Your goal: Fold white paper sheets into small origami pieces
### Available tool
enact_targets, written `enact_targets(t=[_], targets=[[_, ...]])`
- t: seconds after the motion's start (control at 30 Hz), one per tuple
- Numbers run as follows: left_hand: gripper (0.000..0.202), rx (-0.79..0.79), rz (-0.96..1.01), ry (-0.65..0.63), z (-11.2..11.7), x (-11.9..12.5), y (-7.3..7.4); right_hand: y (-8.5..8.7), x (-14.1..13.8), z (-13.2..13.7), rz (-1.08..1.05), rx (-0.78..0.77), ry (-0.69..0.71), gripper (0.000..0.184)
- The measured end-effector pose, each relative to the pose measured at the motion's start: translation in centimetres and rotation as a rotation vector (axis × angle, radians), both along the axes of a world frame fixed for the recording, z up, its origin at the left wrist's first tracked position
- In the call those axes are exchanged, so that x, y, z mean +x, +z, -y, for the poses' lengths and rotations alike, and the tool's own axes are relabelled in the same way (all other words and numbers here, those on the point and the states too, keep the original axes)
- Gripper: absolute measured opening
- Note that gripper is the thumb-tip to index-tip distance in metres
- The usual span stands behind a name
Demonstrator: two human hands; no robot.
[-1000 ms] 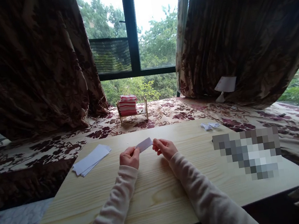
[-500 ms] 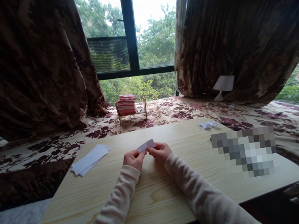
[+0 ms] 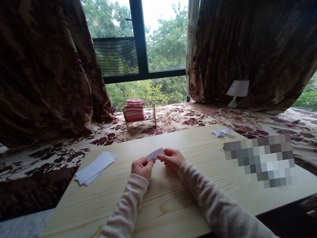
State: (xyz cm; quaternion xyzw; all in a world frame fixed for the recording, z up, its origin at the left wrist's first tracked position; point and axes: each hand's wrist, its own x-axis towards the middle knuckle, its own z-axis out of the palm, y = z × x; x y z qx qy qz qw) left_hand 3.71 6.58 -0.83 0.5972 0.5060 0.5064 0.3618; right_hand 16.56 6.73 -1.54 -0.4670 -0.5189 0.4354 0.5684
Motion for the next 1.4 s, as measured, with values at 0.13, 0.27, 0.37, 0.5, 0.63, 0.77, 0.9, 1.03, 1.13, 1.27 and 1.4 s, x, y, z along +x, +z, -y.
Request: enact_targets(t=[0.13, 0.27, 0.37, 0.5, 0.63, 0.77, 0.9, 1.03, 1.13, 1.27, 1.4], targets=[[0.024, 0.024, -0.031, -0.018, 0.1, -0.1, -0.1, -0.6, 0.0, -0.2, 0.024, 0.013, 0.043, 0.027], [0.026, 0.039, -0.082, 0.001, 0.2, -0.4, -0.1, -0.8, 0.1, -0.2, 0.061, 0.042, 0.038, 0.026], [0.024, 0.050, -0.105, 0.011, 0.1, -0.5, -0.1, -0.8, -0.1, 0.0, 0.106, 0.073, 0.006, 0.023], [0.025, 0.041, -0.119, 0.022, 0.1, -0.7, -0.2, -0.8, -0.2, 0.2, 0.171, 0.108, -0.025, 0.017], [0.026, 0.018, -0.114, 0.042, 0.1, -0.8, -0.1, -1.1, 0.2, -0.1, 0.205, 0.101, -0.086, 0.017], [0.027, -0.017, -0.082, 0.055, -0.1, -0.6, 0.1, -1.2, 0.7, -0.7, 0.188, 0.062, -0.201, 0.023], [0.027, -0.033, -0.042, 0.073, -0.4, -0.7, 0.3, -0.9, 1.3, -1.1, 0.112, 0.023, -0.290, 0.034], [0.026, -0.020, -0.014, 0.055, -0.4, -0.6, 0.5, -0.6, 0.9, -0.9, 0.071, 0.025, -0.216, 0.037], [0.026, -0.003, -0.004, 0.028, -0.3, -0.2, 0.4, -0.6, 0.1, -0.6, 0.071, 0.049, -0.129, 0.029], [0.026, -0.001, -0.008, 0.031, -0.3, 0.3, 0.0, -0.8, -0.6, -0.4, 0.067, 0.077, -0.104, 0.027], [0.026, -0.014, 0.001, 0.057, -0.4, -0.3, 0.0, -0.9, -0.1, -0.4, 0.072, 0.077, -0.143, 0.025]])
